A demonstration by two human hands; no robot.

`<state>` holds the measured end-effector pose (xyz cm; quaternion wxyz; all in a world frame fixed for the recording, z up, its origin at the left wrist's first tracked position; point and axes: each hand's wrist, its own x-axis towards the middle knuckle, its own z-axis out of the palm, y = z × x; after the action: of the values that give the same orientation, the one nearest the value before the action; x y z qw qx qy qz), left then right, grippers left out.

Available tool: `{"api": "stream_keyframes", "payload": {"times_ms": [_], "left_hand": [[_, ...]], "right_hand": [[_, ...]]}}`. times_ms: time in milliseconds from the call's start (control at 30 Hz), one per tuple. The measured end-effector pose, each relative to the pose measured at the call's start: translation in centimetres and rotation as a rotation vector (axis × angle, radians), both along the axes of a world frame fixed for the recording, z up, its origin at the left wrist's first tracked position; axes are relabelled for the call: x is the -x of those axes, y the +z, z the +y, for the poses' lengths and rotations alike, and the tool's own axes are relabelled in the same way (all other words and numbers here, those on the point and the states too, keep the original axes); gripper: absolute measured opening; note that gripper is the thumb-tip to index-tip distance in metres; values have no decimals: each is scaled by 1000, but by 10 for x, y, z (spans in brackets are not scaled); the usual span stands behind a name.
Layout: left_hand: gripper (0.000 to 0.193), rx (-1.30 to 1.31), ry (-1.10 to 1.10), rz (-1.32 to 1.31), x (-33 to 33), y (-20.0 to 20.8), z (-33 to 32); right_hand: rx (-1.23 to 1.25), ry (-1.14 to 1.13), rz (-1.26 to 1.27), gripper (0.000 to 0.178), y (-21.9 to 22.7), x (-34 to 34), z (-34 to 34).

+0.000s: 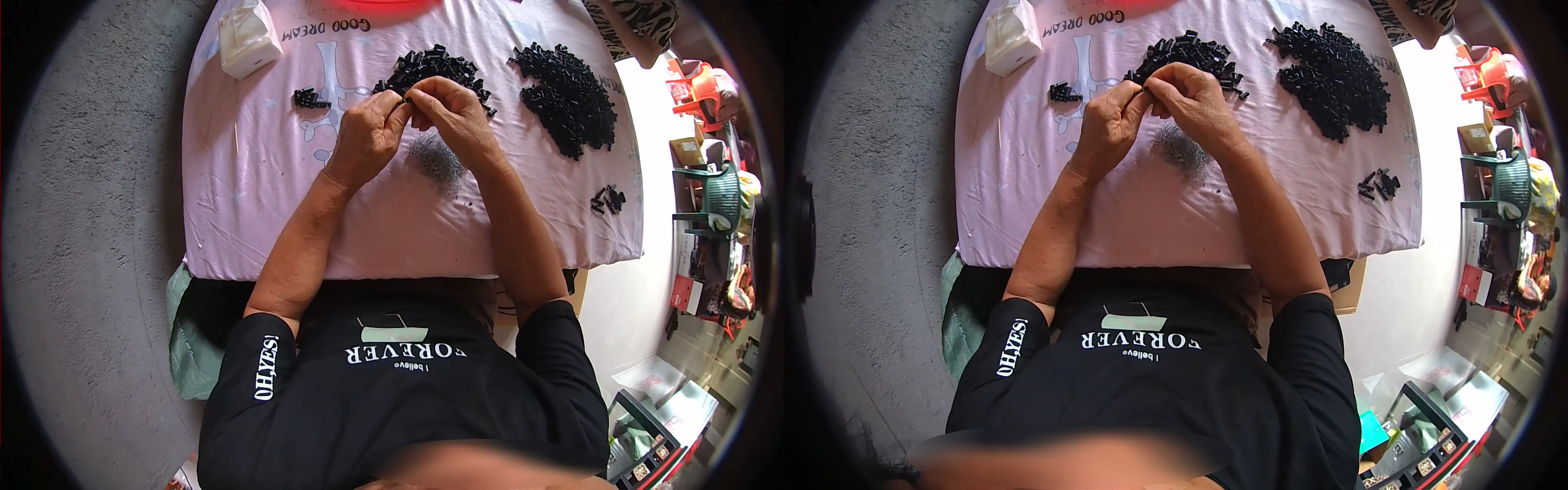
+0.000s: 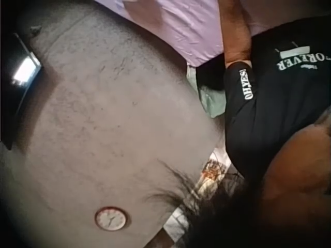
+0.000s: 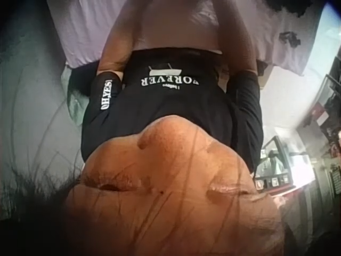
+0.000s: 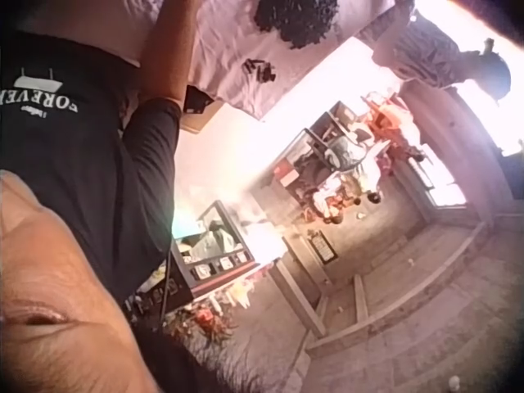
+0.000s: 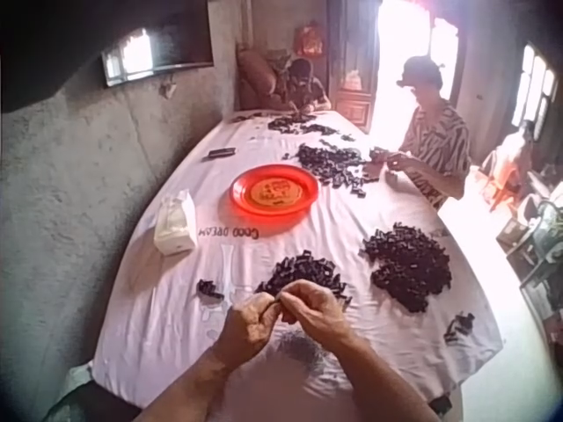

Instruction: Sorting and inspecting small black plastic components on a workbench.

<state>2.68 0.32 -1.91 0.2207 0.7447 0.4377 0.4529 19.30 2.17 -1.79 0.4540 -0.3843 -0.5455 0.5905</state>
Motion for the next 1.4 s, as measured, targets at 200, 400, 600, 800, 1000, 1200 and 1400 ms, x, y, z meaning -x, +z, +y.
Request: {"api": "stream_keyframes", "payload": {"times_ms": [200, 400, 600, 800, 1000, 1200, 1400], "left_hand": [[16, -27, -63, -21, 1, -1, 0], [19, 23, -54, -44, 0, 4, -3], [27, 207, -38, -214, 0, 6, -7], [33, 333, -155, -470, -2, 8, -5], [35, 352, -23, -446, 1, -4, -1], [23, 262, 205, 40, 17, -5, 6], [8, 13, 233, 141, 17, -5, 6]], "right_hand": [[27, 80, -154, 34, 0, -3, 1], [103, 188, -82, 36, 3, -4, -2], [-49, 107, -105, 39, 5, 9, -6], [-116, 60, -52, 38, 3, 14, -9], [-608, -296, -507, 31, 3, 15, -9], [-463, -417, -496, 27, -8, -9, 11], [-246, -330, -376, 18, -16, -17, 17]]}}
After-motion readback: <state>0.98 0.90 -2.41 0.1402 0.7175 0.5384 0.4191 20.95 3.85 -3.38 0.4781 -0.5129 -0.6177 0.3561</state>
